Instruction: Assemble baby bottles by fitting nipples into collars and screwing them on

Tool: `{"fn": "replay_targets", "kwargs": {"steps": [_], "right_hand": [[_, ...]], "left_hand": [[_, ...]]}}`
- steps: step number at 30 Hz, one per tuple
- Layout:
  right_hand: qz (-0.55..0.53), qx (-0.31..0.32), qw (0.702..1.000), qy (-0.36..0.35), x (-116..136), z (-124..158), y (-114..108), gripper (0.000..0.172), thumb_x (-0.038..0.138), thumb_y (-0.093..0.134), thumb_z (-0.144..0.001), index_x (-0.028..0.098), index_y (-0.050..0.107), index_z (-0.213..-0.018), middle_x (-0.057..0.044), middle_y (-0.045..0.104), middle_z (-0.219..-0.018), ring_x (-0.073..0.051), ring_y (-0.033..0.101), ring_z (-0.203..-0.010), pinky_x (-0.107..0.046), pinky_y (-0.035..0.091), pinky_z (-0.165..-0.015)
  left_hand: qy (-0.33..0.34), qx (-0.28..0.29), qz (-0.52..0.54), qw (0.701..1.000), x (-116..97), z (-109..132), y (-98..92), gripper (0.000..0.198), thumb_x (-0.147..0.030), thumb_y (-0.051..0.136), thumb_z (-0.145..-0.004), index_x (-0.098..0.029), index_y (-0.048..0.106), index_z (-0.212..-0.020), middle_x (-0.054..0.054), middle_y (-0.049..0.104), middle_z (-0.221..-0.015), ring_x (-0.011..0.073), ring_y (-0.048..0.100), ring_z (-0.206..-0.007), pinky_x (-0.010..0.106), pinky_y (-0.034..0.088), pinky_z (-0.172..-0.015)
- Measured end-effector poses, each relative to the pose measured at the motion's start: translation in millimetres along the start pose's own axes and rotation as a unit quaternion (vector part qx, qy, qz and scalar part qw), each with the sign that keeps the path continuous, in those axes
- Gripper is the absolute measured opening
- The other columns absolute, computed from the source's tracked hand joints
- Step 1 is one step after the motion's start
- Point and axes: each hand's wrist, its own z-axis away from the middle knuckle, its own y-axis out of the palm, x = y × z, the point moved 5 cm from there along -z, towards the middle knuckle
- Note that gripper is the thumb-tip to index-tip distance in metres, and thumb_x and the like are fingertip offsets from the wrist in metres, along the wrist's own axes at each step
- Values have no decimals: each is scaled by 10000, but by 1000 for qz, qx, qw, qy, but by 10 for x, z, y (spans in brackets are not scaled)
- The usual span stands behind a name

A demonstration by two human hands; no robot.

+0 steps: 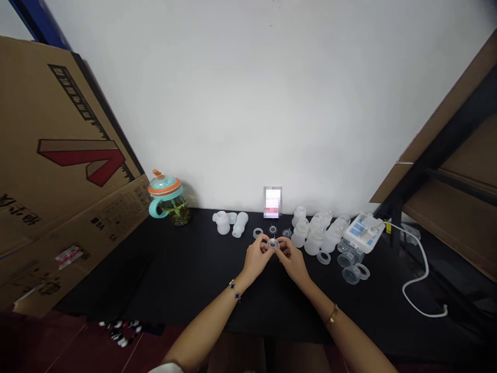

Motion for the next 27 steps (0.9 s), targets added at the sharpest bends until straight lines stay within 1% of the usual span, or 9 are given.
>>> {"fn": "replay_targets", "kwargs": {"steps": [3,7,10,13,18,22,25,27], "right_hand": [[-4,8,1000,2,29,4,2,389,550,546,-903,228,634,-1103,-39,704,-894,-159,600,-606,-274,482,-542],[-2,2,1000,3,14,-2,-8,411,571,540,-900,216,666,-1064,-51,715,-922,-156,600,-599,-276,497,-547],[2,-1,1000,-1,-17,-10,-11,382,552,546,-897,218,682,-1024,-41,719,-892,-159,605,-599,-280,505,-563],[13,-1,1000,-2,-36,-14,-11,349,523,560,-891,218,689,-1005,-31,718,-870,-158,602,-593,-277,502,-561],[25,6,1000,3,-28,-9,-1,357,535,544,-902,227,701,-990,-14,708,-816,-159,597,-584,-268,484,-550],[18,9,1000,3,-26,-5,11,371,555,543,-903,229,698,-985,-15,701,-811,-163,590,-596,-268,491,-552],[14,2,1000,1,-35,-6,6,384,566,529,-909,223,689,-978,-31,707,-848,-165,587,-604,-276,502,-565],[14,-4,1000,2,-40,-5,-3,392,572,524,-911,219,682,-972,-43,709,-877,-169,594,-615,-282,507,-574]], "left_hand": [[3,-10,3,1000,-25,1,-30,144,-348,622,-836,-232,578,-909,-69,580,-586,124,522,-516,222,331,-530],[8,-22,7,1000,-41,-2,-53,107,-299,609,-836,-232,616,-920,-45,647,-672,133,570,-589,227,389,-587],[18,-27,16,999,-55,-4,-56,130,-322,593,-861,-230,646,-936,-29,672,-724,137,591,-632,233,427,-628],[30,-26,21,999,-76,-2,-56,171,-352,589,-879,-228,665,-968,-22,669,-752,134,591,-643,233,444,-632],[49,-24,23,998,-90,-5,-49,210,-341,621,-860,-211,669,-1017,8,682,-860,140,631,-711,231,482,-639],[38,-28,33,998,-57,-14,-43,261,-325,642,-838,-207,639,-1070,27,710,-925,161,670,-771,236,504,-631],[27,-18,48,998,-45,-15,-27,243,-334,638,-844,-211,632,-1054,40,743,-957,191,704,-850,247,514,-638],[21,-10,51,998,-40,-13,-13,221,-339,631,-850,-215,629,-1033,37,756,-947,198,716,-858,257,520,-654]]}}
